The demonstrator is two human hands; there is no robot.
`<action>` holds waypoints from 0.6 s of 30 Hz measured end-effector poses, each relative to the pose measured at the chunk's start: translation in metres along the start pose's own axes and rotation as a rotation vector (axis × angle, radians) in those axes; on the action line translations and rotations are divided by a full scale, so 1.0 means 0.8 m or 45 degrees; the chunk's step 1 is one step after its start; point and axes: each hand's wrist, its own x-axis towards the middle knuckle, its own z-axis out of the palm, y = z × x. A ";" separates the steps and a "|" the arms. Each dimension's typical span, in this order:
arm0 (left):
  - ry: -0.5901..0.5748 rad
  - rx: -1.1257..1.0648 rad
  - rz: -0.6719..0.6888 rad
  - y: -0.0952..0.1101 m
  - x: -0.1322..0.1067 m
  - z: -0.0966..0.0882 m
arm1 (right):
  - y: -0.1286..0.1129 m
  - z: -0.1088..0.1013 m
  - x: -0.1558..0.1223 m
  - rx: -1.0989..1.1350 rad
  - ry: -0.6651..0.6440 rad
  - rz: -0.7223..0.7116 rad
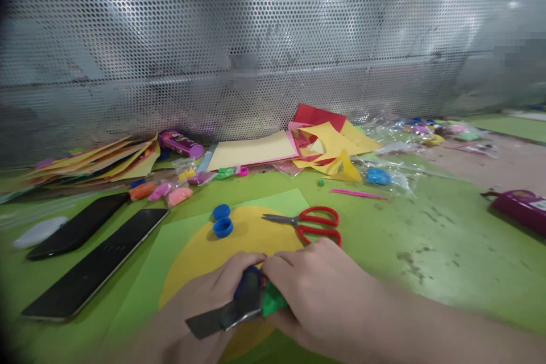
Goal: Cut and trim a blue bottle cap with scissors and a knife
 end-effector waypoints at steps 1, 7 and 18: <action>0.026 0.006 0.003 -0.001 0.000 0.002 | 0.000 0.001 -0.001 0.001 0.020 0.008; -0.026 -0.039 0.036 0.001 0.000 -0.006 | -0.005 0.001 -0.002 0.138 0.109 -0.047; -0.044 -0.440 0.049 0.007 -0.004 -0.015 | -0.008 0.001 0.002 0.303 0.283 -0.052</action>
